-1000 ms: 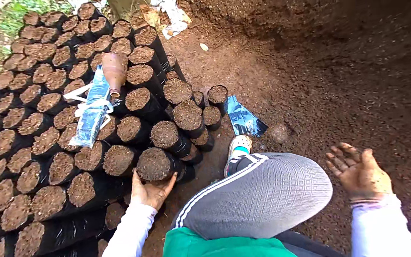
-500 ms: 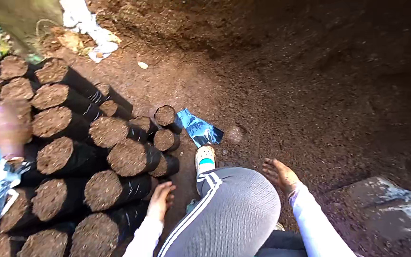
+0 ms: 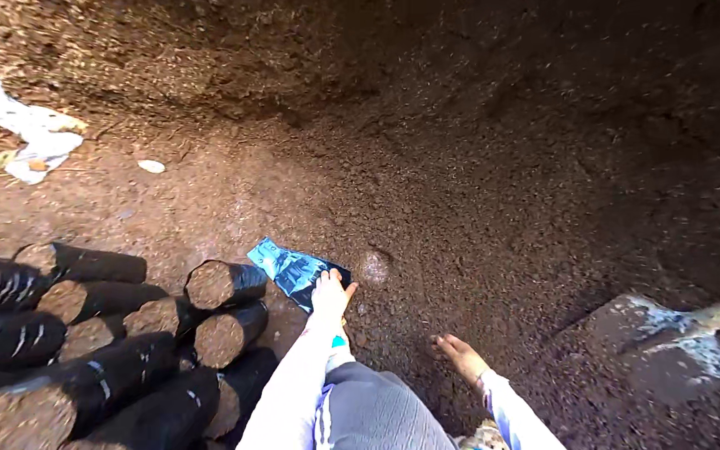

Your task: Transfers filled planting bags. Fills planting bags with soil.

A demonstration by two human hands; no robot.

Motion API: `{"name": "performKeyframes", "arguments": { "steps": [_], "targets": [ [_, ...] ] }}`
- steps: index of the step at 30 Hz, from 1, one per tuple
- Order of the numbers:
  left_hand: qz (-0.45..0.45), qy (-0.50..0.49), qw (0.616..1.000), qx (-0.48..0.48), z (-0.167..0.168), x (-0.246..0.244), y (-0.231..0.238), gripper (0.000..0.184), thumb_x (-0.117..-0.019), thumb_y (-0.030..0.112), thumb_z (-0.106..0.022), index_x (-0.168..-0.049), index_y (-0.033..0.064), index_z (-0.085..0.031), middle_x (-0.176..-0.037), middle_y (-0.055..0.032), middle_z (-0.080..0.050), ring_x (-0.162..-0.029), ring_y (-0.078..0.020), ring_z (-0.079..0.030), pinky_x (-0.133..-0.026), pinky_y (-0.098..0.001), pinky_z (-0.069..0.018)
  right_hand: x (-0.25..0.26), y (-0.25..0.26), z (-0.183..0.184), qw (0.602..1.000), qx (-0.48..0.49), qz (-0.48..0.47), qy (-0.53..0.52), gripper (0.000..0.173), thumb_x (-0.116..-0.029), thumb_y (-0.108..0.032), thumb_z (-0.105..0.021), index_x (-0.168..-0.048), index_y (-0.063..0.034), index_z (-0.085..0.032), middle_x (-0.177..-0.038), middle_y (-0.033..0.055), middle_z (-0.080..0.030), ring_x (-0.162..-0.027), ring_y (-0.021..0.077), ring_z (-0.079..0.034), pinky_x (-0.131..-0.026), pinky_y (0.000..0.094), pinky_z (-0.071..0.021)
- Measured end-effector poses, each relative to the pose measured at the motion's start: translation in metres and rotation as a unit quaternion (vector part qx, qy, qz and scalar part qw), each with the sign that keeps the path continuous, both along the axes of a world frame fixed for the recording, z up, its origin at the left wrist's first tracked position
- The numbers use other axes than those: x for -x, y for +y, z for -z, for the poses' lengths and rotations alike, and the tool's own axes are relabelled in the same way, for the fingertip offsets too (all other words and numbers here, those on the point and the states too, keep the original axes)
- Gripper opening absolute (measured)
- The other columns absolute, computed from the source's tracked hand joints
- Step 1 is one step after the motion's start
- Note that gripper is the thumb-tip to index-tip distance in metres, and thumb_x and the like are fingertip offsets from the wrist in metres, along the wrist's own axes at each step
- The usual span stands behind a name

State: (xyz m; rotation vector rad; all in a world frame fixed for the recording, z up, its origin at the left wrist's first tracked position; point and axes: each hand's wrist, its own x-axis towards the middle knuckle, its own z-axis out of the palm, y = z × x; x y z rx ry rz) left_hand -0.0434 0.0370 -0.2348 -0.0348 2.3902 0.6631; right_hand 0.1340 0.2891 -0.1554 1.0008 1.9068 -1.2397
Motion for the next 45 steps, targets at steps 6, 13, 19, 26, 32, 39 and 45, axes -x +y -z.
{"name": "performKeyframes", "arguments": {
  "steps": [6,13,19,26,32,39,45],
  "targets": [
    [-0.023,0.031,0.999,0.025,0.000,-0.003,0.003,0.036,-0.1055,0.032,-0.052,-0.132,0.0098,-0.065,-0.143,-0.0147,-0.058,-0.137,-0.0350,-0.051,-0.107,-0.0562,-0.0448,0.026,-0.031,0.009,0.995,0.040,0.079,0.044,0.037,-0.1130,-0.020,-0.037,-0.138,-0.0003,-0.056,-0.132,0.0190,-0.064,-0.117,0.0270,-0.066,-0.100,0.0428,-0.0519],
    [-0.015,-0.003,0.966,-0.260,-0.051,-0.049,-0.002,0.032,-0.1012,0.026,-0.063,-0.111,-0.0037,-0.066,-0.111,-0.0171,-0.064,-0.100,-0.0235,-0.064,-0.093,-0.0395,-0.0519,0.060,-0.080,0.003,0.980,0.085,-0.055,0.172,0.045,-0.1057,-0.024,-0.053,-0.143,0.0010,-0.053,-0.141,0.0193,-0.059,-0.123,0.0262,-0.063,-0.105,0.0410,-0.0523],
    [-0.188,-0.191,0.824,-0.500,-0.059,-0.062,0.028,0.009,-0.1069,0.011,-0.048,-0.108,0.0057,-0.055,-0.084,0.0024,-0.062,-0.073,-0.0054,-0.061,-0.068,-0.0246,-0.0537,0.073,-0.086,-0.016,0.958,0.185,0.064,0.208,0.018,-0.1002,-0.011,-0.064,-0.106,0.0033,-0.056,-0.090,0.0069,-0.065,-0.073,0.0122,-0.068,-0.071,0.0299,-0.0603],
    [-0.130,-0.175,0.863,-0.456,-0.083,-0.041,0.052,0.018,-0.1094,0.010,-0.042,-0.107,0.0044,-0.058,-0.076,0.0045,-0.059,-0.058,-0.0011,-0.053,-0.057,-0.0183,-0.0485,0.087,-0.023,-0.050,0.974,0.106,-0.141,0.143,0.030,-0.1058,-0.022,-0.056,-0.118,0.0052,-0.058,-0.090,0.0154,-0.066,-0.071,0.0215,-0.067,-0.074,0.0390,-0.0577],
    [0.040,-0.105,0.942,-0.317,-0.119,0.005,0.088,0.016,-0.1050,0.009,-0.053,-0.102,-0.0051,-0.058,-0.095,-0.0104,-0.061,-0.080,-0.0160,-0.067,-0.075,-0.0338,-0.0597,0.106,0.017,-0.076,0.977,-0.051,-0.134,0.155,0.029,-0.1039,-0.017,-0.052,-0.120,0.0052,-0.059,-0.103,0.0206,-0.068,-0.091,0.0301,-0.069,-0.085,0.0471,-0.0558],
    [0.364,0.095,0.906,-0.194,-0.164,0.054,0.136,0.020,-0.1033,0.005,-0.053,-0.119,0.0024,-0.066,-0.145,-0.0182,-0.051,-0.100,-0.0238,-0.069,-0.084,-0.0357,-0.0596,0.135,0.073,-0.095,0.971,-0.188,-0.077,0.123,0.032,-0.1049,-0.016,-0.052,-0.131,0.0025,-0.056,-0.116,0.0252,-0.067,-0.112,0.0378,-0.066,-0.097,0.0534,-0.0511],
    [0.447,0.213,0.845,-0.204,-0.176,0.087,0.178,0.035,-0.1023,0.013,-0.052,-0.128,0.0250,-0.073,-0.157,-0.0232,-0.043,-0.108,-0.0394,-0.066,-0.090,-0.0517,-0.0547,0.145,0.129,-0.101,0.959,-0.185,-0.048,0.209,0.024,-0.1041,-0.014,-0.050,-0.118,0.0040,-0.058,-0.098,0.0191,-0.064,-0.092,0.0301,-0.065,-0.085,0.0467,-0.0520]
  ]
}}
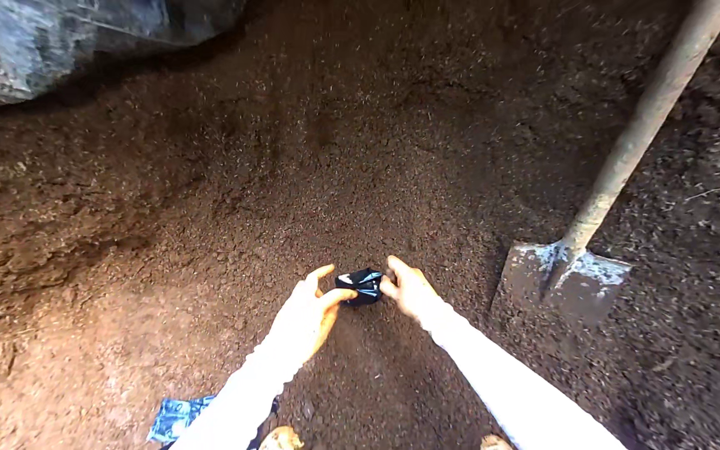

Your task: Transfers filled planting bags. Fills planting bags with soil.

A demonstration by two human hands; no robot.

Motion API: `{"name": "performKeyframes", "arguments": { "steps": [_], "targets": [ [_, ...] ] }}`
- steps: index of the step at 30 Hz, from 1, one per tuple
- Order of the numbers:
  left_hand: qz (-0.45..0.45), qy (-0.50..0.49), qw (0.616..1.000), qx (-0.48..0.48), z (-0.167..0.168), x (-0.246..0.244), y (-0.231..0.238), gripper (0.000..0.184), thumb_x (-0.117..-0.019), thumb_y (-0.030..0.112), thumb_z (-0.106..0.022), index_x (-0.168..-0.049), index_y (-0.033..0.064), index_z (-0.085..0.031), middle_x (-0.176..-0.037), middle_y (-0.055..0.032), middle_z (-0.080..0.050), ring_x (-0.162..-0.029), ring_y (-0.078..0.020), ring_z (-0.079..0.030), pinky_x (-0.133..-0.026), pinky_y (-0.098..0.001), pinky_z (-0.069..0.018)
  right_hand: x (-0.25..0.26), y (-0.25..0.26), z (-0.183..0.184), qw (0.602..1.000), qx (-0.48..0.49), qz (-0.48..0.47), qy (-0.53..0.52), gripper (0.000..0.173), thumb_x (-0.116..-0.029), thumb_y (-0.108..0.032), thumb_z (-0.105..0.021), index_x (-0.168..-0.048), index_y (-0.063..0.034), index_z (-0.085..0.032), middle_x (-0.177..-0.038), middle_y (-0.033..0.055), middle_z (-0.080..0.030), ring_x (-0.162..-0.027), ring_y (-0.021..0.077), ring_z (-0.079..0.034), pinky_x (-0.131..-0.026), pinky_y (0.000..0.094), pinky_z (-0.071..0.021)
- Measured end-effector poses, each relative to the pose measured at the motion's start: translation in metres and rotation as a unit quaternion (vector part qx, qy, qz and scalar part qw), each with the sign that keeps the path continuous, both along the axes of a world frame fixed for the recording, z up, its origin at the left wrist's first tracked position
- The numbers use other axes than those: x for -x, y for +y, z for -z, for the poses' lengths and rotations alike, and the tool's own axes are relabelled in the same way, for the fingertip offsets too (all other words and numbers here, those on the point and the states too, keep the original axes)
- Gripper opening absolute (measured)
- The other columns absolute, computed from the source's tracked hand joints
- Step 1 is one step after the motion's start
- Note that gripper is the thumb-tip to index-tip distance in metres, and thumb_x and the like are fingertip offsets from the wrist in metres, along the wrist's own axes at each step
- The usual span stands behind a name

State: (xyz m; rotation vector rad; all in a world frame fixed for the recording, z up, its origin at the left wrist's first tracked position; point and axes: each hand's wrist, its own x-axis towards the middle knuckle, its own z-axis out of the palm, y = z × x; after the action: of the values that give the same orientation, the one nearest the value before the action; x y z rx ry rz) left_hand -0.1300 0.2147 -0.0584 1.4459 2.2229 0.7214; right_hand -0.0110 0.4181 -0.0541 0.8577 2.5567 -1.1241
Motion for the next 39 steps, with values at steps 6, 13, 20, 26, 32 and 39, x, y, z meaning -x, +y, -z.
{"name": "performKeyframes", "arguments": {
  "steps": [6,13,20,26,32,39],
  "targets": [
    [-0.006,-0.105,0.960,0.261,0.003,0.008,0.062,0.051,-0.1114,0.039,-0.029,-0.139,0.0144,-0.063,-0.160,-0.0201,-0.041,-0.140,-0.0421,-0.048,-0.109,-0.0608,-0.0425,0.002,0.004,0.018,0.995,0.059,-0.001,0.078,0.018,-0.0979,-0.015,-0.053,-0.104,0.0009,-0.059,-0.081,0.0097,-0.057,-0.075,0.0212,-0.058,-0.071,0.0401,-0.0491],
    [-0.149,-0.146,0.964,0.163,0.044,0.055,0.067,0.032,-0.0989,0.011,-0.059,-0.130,0.0034,-0.064,-0.125,-0.0189,-0.066,-0.108,-0.0333,-0.067,-0.097,-0.0524,-0.0528,0.041,0.037,0.048,0.971,0.089,-0.221,-0.002,0.024,-0.0989,-0.019,-0.059,-0.111,0.0017,-0.063,-0.092,0.0183,-0.066,-0.087,0.0315,-0.066,-0.079,0.0528,-0.0524],
    [-0.363,-0.174,0.915,0.025,0.086,0.162,0.063,0.037,-0.1000,0.002,-0.057,-0.136,-0.0052,-0.057,-0.130,-0.0274,-0.061,-0.120,-0.0364,-0.063,-0.104,-0.0547,-0.0488,0.189,0.227,0.043,0.968,-0.196,-0.076,0.135,0.051,-0.1095,-0.045,-0.037,-0.149,-0.0174,-0.055,-0.156,0.0133,-0.049,-0.149,0.0386,-0.036,-0.121,0.0637,-0.0259],
    [-0.268,-0.065,0.959,-0.071,0.119,0.210,0.177,0.044,-0.1081,0.024,-0.045,-0.140,-0.0055,-0.055,-0.154,-0.0289,-0.043,-0.149,-0.0421,-0.034,-0.122,-0.0578,-0.0268,0.249,0.270,0.094,0.956,-0.179,0.013,0.231,0.045,-0.1107,-0.038,-0.039,-0.147,-0.0201,-0.058,-0.164,0.0124,-0.036,-0.150,0.0325,-0.036,-0.120,0.0539,-0.0324],
    [-0.287,-0.021,0.958,0.015,0.152,0.198,0.229,0.056,-0.1037,0.032,-0.043,-0.143,-0.0070,-0.049,-0.147,-0.0312,-0.049,-0.142,-0.0424,-0.046,-0.116,-0.0609,-0.0351,0.224,0.248,0.111,0.977,-0.165,-0.054,0.125,0.052,-0.1104,-0.047,-0.034,-0.146,-0.0173,-0.059,-0.147,0.0111,-0.058,-0.138,0.0303,-0.053,-0.117,0.0577,-0.0362],
    [-0.204,-0.144,0.966,0.066,0.161,0.120,0.176,0.041,-0.1084,0.019,-0.039,-0.129,-0.0111,-0.058,-0.129,-0.0337,-0.060,-0.126,-0.0445,-0.056,-0.106,-0.0642,-0.0404,0.173,0.188,0.135,0.994,-0.008,-0.074,0.075,0.050,-0.1086,-0.047,-0.043,-0.134,-0.0120,-0.067,-0.134,0.0149,-0.067,-0.129,0.0318,-0.060,-0.111,0.0617,-0.0402]
  ]
}}
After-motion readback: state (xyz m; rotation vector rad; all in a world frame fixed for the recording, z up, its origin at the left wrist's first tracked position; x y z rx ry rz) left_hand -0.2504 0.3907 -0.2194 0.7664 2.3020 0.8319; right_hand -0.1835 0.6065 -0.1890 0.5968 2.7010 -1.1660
